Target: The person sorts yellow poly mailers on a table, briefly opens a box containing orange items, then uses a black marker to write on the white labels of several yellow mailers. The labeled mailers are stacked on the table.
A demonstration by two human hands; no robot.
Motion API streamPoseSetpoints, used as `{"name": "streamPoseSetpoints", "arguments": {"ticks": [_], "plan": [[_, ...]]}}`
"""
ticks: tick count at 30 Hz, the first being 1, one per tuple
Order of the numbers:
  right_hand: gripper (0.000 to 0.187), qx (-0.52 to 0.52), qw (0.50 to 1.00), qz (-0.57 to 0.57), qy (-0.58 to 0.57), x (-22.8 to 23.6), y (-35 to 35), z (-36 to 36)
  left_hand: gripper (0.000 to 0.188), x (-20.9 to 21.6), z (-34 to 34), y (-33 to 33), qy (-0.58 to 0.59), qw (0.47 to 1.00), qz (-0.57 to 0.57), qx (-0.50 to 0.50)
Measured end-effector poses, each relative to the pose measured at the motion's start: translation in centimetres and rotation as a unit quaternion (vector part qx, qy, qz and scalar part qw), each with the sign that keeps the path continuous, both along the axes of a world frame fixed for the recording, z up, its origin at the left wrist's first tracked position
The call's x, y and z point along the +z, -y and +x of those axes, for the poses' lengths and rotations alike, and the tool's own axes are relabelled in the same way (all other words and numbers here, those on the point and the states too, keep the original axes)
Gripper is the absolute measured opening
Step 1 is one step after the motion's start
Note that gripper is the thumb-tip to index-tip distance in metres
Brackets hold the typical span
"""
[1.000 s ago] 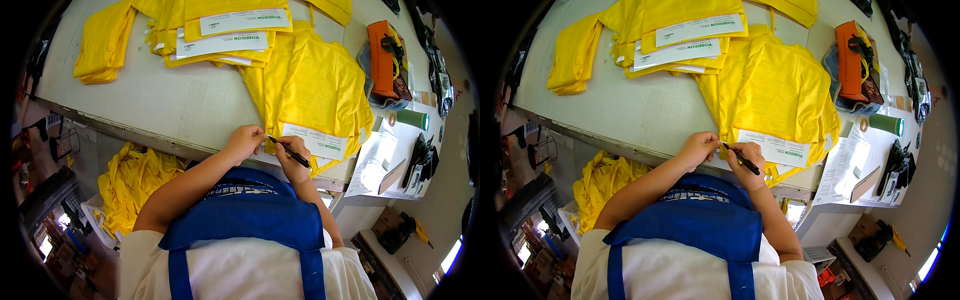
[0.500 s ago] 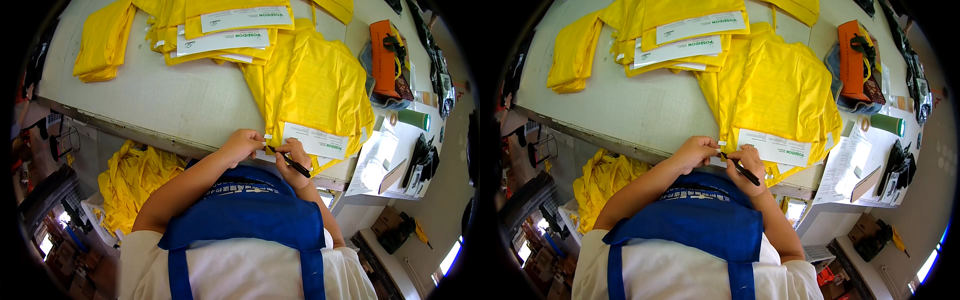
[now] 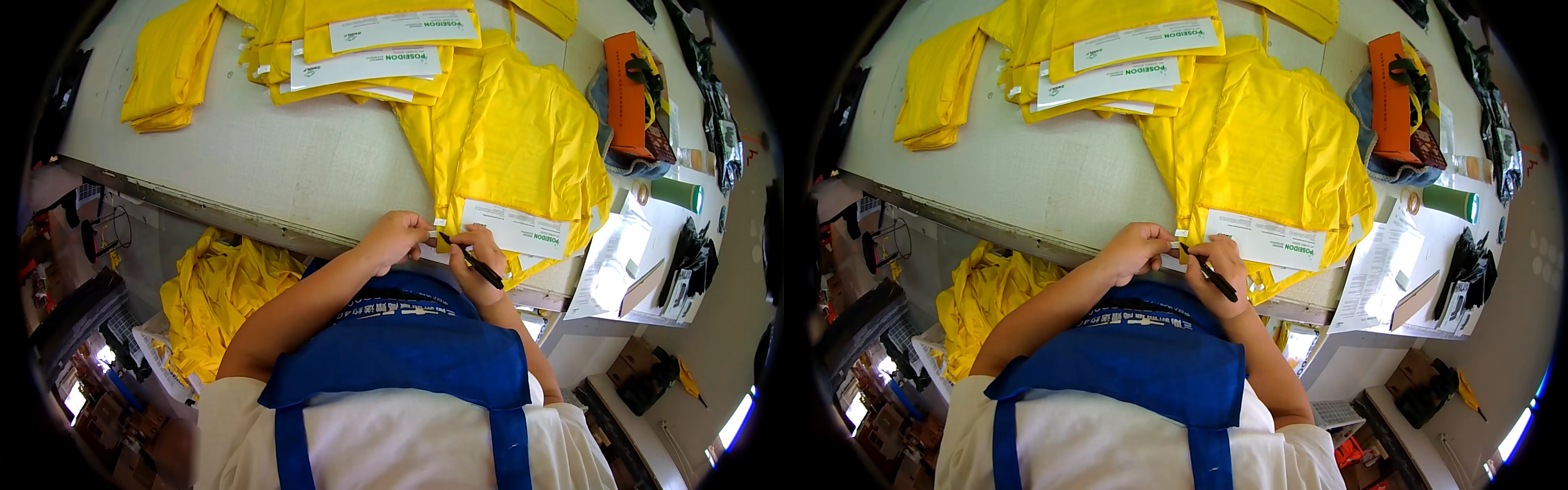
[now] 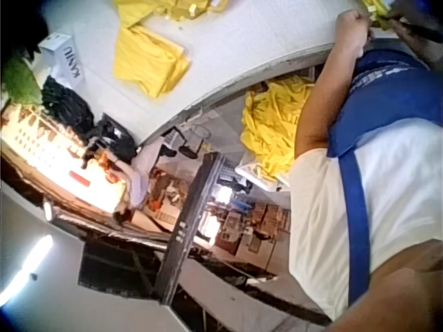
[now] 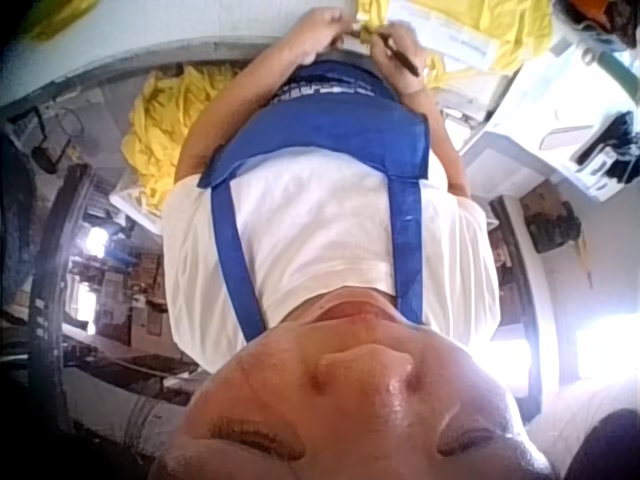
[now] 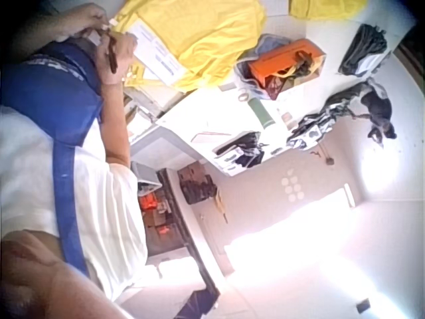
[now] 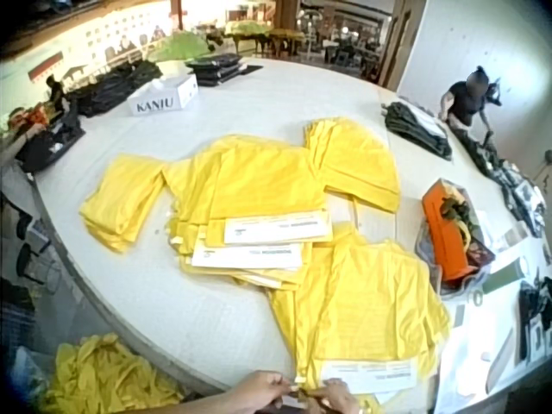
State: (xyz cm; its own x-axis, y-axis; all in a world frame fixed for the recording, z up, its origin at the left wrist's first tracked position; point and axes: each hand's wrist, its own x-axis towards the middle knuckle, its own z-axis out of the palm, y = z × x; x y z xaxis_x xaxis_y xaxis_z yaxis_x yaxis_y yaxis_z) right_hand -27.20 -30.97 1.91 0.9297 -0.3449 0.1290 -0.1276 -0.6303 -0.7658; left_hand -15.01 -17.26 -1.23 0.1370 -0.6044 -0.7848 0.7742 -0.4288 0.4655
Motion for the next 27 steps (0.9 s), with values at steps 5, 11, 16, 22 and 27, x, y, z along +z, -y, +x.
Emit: {"name": "streamPoseSetpoints", "arguments": {"ticks": [5, 11, 16, 22, 27], "plan": [[0.035, -0.013, 0.999, -0.036, -0.007, 0.7, 1.9, -0.3, 0.014, 0.6, 0.0, 0.2, -0.013, 0.999, -0.014, 0.027], [0.049, 0.083, 0.967, -0.190, -0.148, 1.9, 3.8, -1.2, 0.020, 1.0, 0.6, 2.0, -0.009, 0.997, -0.064, 0.034], [0.048, 0.064, 0.968, -0.209, -0.120, -0.1, 4.5, -3.0, 0.025, 0.4, 2.4, 5.7, 0.186, 0.978, -0.086, -0.037], [0.045, 0.013, 0.977, -0.213, 0.012, -1.0, 6.2, -4.2, 0.029, 5.4, 3.2, 10.4, 0.532, 0.815, -0.126, -0.192], [0.043, -0.034, 0.961, -0.237, 0.140, 3.1, 7.6, -1.6, 0.030, 6.7, 9.9, 10.7, 0.236, 0.945, -0.219, 0.060]]}}
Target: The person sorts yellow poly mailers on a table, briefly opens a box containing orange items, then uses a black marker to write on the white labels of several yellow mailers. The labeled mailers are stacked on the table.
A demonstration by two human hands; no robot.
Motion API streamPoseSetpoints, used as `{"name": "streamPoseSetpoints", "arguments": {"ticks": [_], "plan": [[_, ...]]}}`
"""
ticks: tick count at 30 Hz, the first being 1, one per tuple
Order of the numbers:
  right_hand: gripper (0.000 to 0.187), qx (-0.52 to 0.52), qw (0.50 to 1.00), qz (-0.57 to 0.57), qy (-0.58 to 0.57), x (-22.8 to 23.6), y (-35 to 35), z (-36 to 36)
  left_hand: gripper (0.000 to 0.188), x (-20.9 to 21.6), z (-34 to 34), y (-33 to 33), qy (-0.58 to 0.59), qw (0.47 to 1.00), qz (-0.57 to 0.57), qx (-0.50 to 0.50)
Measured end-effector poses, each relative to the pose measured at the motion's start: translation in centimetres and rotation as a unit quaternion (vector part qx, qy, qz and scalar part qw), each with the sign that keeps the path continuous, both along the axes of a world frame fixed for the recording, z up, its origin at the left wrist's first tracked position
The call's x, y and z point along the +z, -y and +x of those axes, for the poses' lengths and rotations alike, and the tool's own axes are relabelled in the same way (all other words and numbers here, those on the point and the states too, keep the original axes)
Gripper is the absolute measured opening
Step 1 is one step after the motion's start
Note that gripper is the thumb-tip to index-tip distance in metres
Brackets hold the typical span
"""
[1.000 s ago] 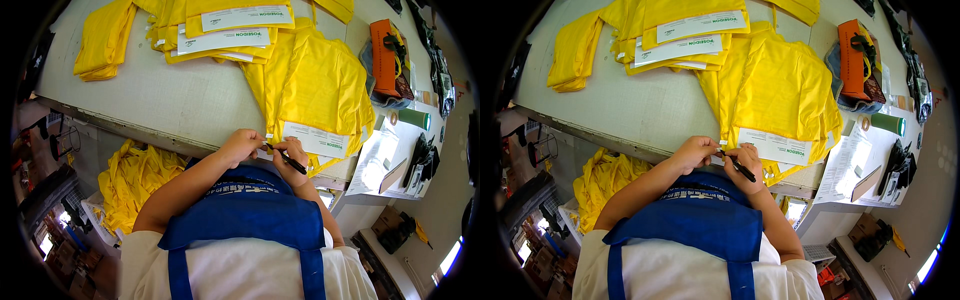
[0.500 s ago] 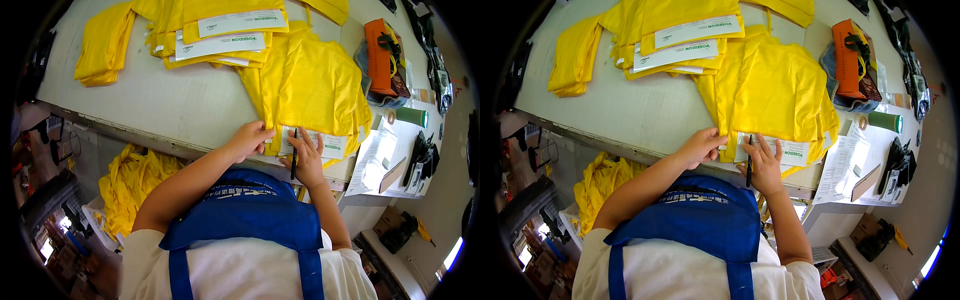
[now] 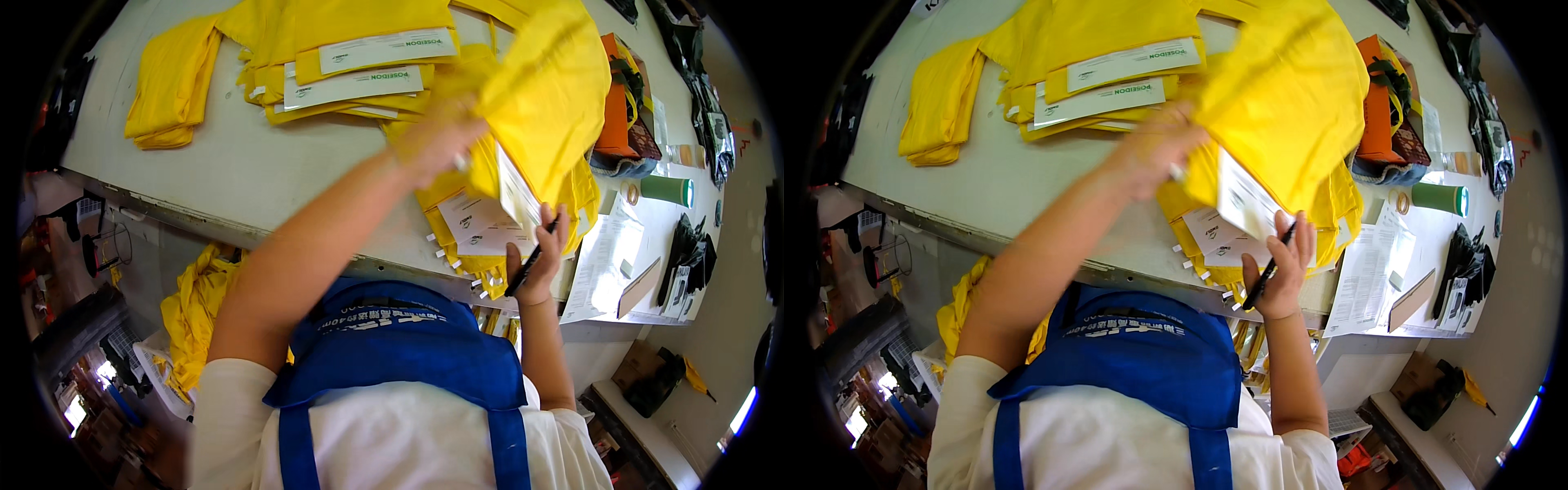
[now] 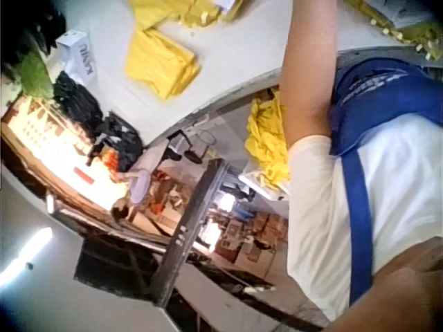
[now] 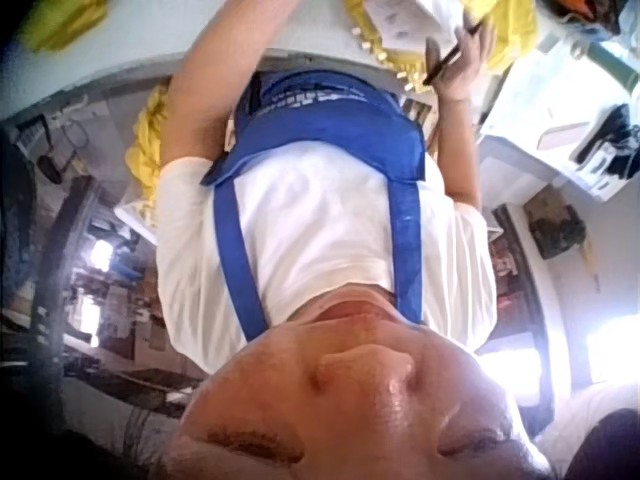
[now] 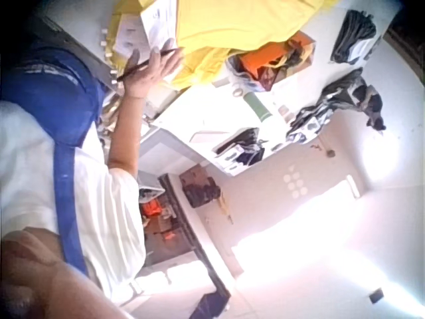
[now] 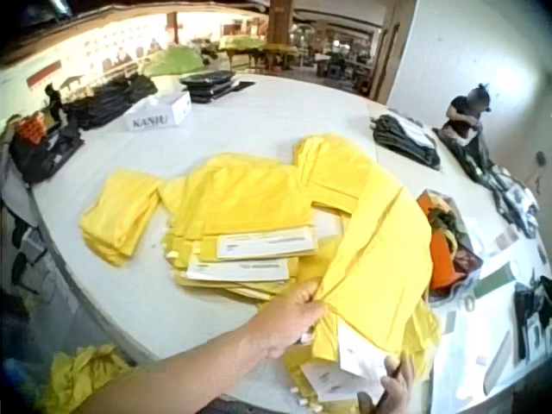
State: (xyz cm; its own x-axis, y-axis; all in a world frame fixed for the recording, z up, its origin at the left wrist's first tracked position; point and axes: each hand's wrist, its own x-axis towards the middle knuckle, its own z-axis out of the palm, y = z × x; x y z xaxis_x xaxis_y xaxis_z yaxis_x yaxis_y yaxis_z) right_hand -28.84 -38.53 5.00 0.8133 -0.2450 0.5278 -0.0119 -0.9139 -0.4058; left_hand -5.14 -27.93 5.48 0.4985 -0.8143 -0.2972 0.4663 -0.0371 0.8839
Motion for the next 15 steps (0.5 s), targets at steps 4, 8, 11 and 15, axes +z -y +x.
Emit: {"name": "streamPoseSetpoints", "arguments": {"ticks": [4, 8, 11, 15], "plan": [[0.051, -0.021, 0.998, -0.038, -0.051, 0.1, 2.9, 0.6, 0.027, 4.1, 8.9, -6.0, -0.017, 0.988, 0.041, 0.149], [0.059, -0.024, 0.961, -0.028, -0.274, -2.0, 4.7, 0.9, 0.030, -0.7, 15.4, -13.8, 0.239, 0.913, 0.247, 0.220], [0.061, -0.051, 0.935, -0.046, -0.348, -3.5, 4.4, 0.6, 0.032, -1.9, 13.4, -15.9, 0.529, 0.723, 0.345, 0.280], [0.062, -0.133, 0.918, -0.068, -0.368, -3.7, 2.1, -0.8, 0.023, -3.6, 0.6, -13.5, 0.110, 0.963, 0.180, 0.167]]}}
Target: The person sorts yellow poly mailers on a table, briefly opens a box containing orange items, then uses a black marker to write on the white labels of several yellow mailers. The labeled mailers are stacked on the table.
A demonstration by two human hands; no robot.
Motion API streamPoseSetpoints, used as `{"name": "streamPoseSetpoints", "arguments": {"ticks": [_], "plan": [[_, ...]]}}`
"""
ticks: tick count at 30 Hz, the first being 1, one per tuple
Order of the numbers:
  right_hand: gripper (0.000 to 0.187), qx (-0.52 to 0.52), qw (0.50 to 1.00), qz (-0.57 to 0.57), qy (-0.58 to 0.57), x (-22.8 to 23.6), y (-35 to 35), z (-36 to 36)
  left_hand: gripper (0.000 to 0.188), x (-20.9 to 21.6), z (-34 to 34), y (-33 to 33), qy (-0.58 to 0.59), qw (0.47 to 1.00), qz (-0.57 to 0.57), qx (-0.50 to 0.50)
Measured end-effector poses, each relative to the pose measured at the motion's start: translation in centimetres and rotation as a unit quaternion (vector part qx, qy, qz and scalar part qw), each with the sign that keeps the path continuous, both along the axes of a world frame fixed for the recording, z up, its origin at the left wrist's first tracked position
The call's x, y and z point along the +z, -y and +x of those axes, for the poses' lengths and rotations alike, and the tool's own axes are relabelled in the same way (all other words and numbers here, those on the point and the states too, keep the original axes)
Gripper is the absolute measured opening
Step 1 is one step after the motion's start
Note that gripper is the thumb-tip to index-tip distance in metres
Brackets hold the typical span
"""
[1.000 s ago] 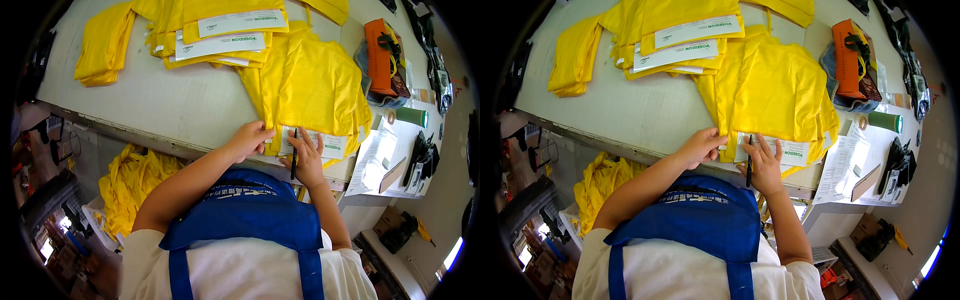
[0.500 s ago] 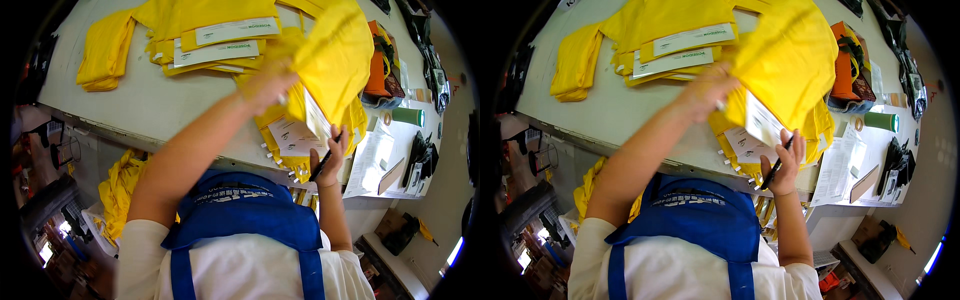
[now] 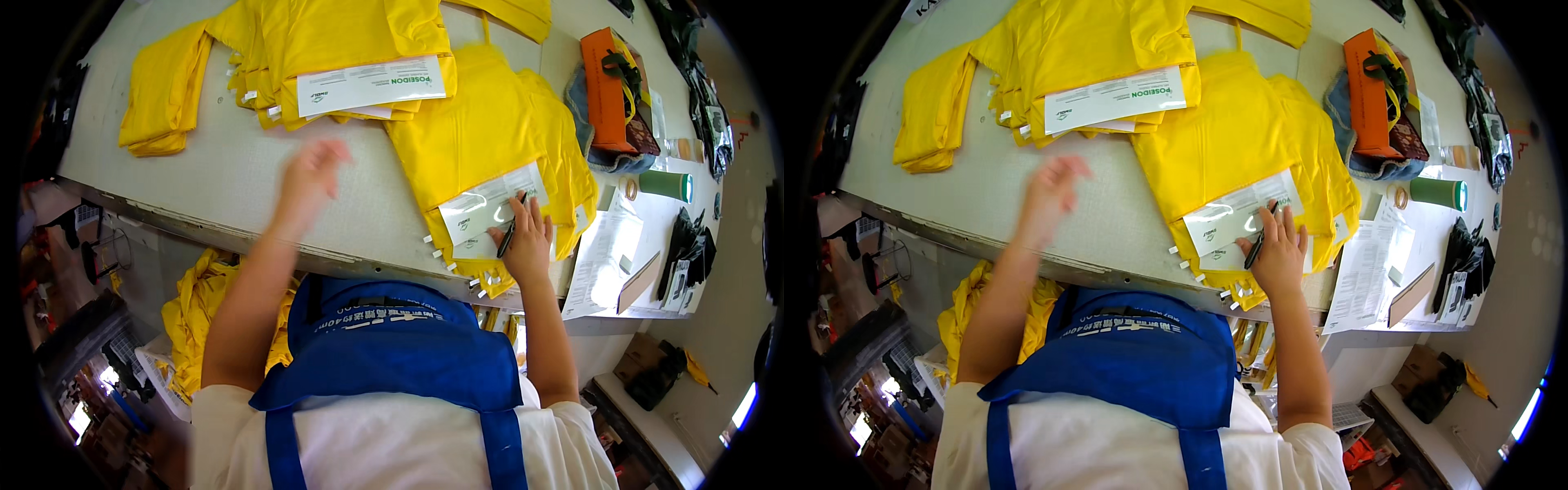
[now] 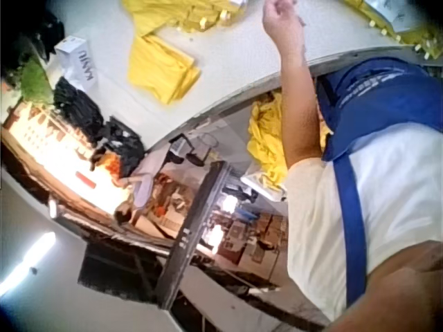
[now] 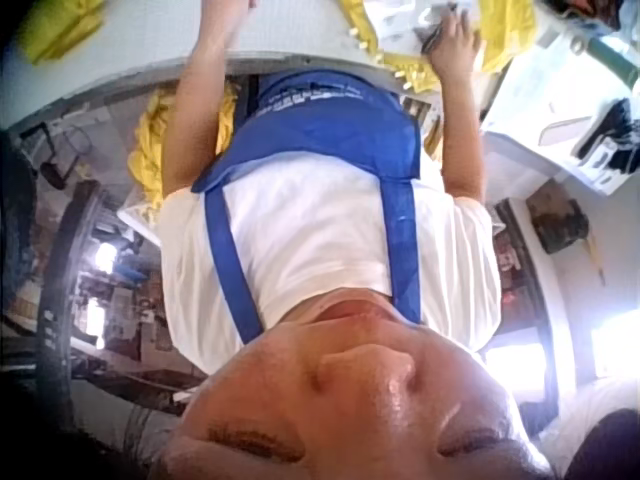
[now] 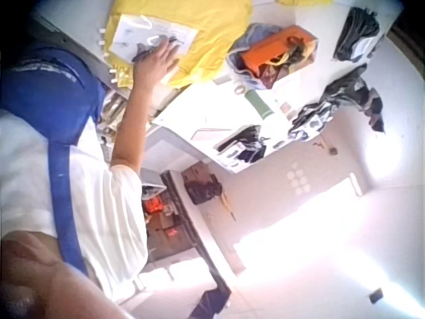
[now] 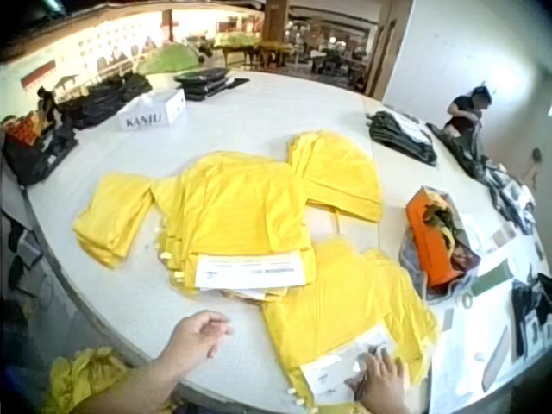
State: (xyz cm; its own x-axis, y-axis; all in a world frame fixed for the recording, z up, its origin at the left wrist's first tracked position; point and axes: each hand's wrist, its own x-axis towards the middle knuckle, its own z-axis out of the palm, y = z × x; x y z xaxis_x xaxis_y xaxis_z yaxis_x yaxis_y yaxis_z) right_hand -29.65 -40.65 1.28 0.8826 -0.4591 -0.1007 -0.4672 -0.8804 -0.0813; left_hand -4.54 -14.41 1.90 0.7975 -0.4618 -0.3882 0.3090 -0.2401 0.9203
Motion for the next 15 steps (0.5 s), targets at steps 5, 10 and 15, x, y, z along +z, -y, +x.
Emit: {"name": "streamPoseSetpoints", "arguments": {"ticks": [5, 10, 15], "plan": [[0.062, -0.060, 0.996, -0.035, -0.054, 1.6, -3.8, -1.7, 0.035, -2.7, -11.0, 3.5, -0.192, 0.966, 0.033, -0.170], [0.045, -0.029, 0.990, 0.080, 0.109, 3.7, -4.6, -1.5, 0.026, -3.5, -10.9, 4.4, -0.278, 0.940, 0.041, -0.192], [0.023, -0.020, 0.894, 0.362, 0.264, 3.1, -8.3, 1.4, 0.017, -2.7, -11.1, 3.0, -0.395, 0.914, -0.017, -0.089]]}}
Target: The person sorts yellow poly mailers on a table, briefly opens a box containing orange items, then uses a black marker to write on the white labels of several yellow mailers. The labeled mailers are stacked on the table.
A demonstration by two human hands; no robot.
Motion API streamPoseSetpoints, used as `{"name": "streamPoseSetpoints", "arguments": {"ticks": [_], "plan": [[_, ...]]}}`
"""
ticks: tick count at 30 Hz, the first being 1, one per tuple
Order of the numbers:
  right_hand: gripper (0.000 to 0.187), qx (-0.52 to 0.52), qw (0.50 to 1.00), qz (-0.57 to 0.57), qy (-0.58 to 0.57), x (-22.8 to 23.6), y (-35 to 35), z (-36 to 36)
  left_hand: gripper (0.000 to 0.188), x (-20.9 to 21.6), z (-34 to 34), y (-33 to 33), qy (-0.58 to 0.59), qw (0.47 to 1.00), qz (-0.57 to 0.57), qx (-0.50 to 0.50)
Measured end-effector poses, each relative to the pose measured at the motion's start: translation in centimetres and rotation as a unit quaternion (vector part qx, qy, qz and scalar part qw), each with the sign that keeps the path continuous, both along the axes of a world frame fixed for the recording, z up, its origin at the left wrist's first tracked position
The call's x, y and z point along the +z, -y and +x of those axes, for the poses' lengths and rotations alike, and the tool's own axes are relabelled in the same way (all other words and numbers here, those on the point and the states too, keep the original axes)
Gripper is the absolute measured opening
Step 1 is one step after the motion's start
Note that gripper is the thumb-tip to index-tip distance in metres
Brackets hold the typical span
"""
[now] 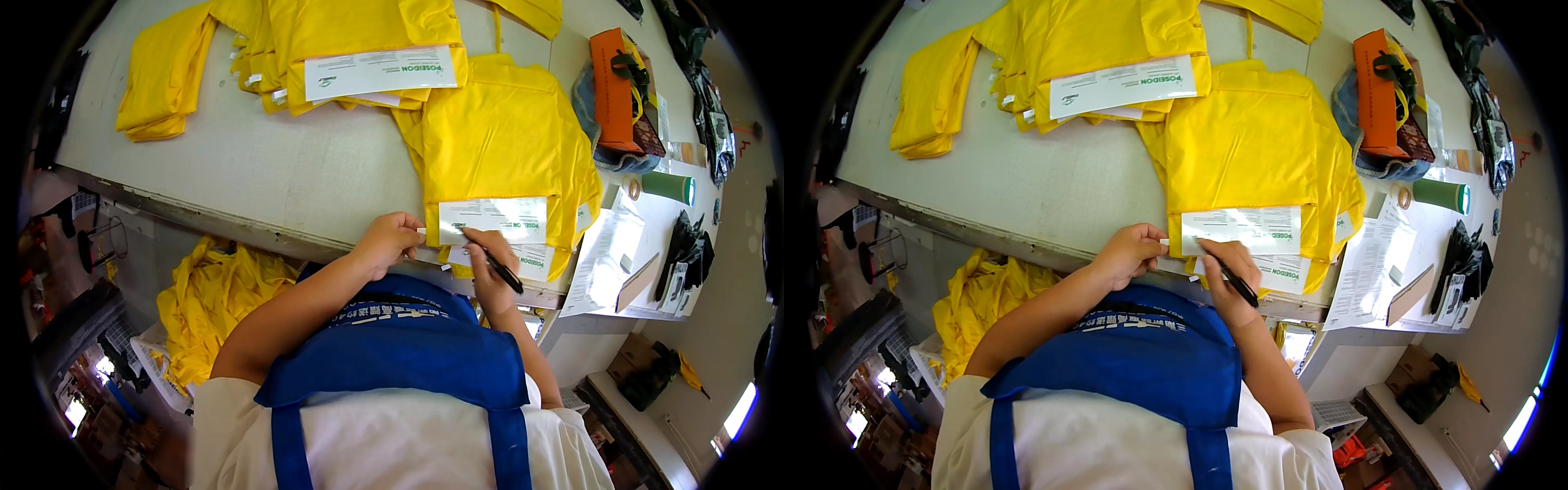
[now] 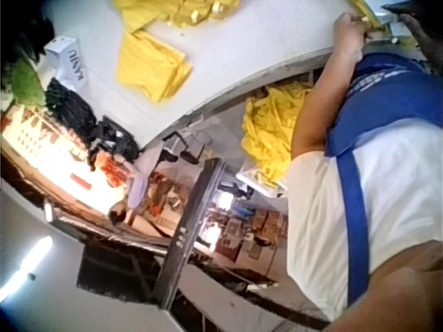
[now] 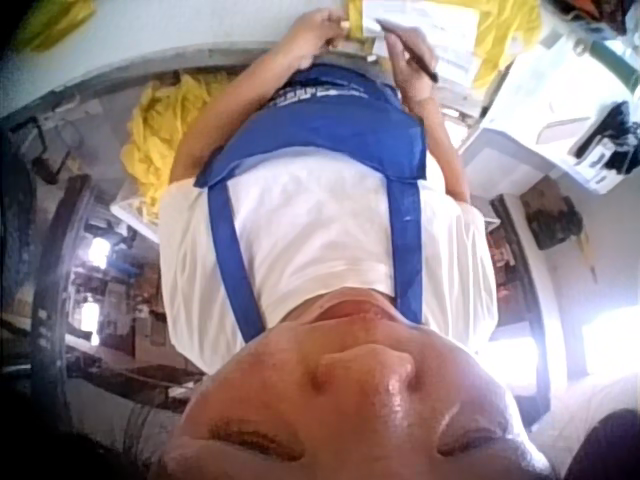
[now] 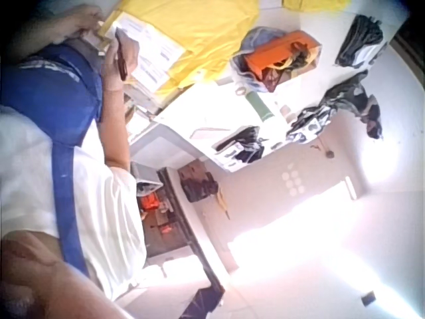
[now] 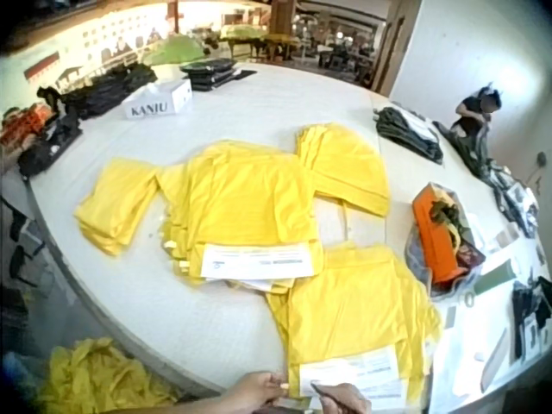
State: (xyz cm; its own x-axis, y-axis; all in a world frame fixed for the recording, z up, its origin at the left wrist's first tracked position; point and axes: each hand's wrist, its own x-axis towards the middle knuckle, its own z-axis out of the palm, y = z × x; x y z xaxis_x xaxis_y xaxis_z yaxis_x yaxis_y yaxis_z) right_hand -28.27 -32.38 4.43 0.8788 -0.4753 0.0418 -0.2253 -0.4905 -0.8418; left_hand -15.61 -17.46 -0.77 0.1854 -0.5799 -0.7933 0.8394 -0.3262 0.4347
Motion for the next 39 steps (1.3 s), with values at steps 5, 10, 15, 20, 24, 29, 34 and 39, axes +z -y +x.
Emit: {"name": "streamPoseSetpoints", "arguments": {"ticks": [5, 10, 15, 20, 24, 29, 34, 39], "plan": [[0.016, -0.017, 0.999, 0.019, -0.030, -3.0, -2.2, 0.6, 0.015, -1.0, -0.6, -0.8, -0.012, 0.999, -0.012, 0.028], [0.015, 0.006, 0.999, 0.012, -0.043, -3.4, -2.2, 0.9, 0.013, -0.9, -0.6, -0.8, -0.009, 0.999, -0.015, 0.030], [0.013, -0.017, 0.999, 0.008, -0.027, -3.2, -2.3, 1.2, 0.011, -0.6, -0.6, -0.7, -0.008, 0.999, -0.012, 0.029], [0.012, -0.043, 0.998, 0.031, -0.026, -2.8, -1.5, 0.8, 0.011, -0.5, -0.5, -0.5, -0.012, 0.999, -0.017, 0.028], [0.011, -0.014, 0.999, 0.021, -0.022, -3.0, -1.2, 0.3, 0.011, -0.3, -0.5, -0.2, -0.014, 0.999, -0.016, 0.025], [0.014, 0.011, 1.000, -0.006, -0.025, -3.0, -1.3, 0.4, 0.011, -0.3, -0.4, -0.2, -0.020, 0.999, -0.020, 0.031], [0.023, -0.044, 0.998, 0.051, 0.004, -3.0, -0.1, -0.3, 0.012, 0.1, -0.1, 0.5, -0.022, 0.999, -0.018, 0.031], [0.030, -0.043, 0.997, -0.058, 0.037, -2.6, 1.9, -1.0, 0.018, 0.3, 0.7, 4.9, 0.171, 0.979, -0.063, -0.096]]}}
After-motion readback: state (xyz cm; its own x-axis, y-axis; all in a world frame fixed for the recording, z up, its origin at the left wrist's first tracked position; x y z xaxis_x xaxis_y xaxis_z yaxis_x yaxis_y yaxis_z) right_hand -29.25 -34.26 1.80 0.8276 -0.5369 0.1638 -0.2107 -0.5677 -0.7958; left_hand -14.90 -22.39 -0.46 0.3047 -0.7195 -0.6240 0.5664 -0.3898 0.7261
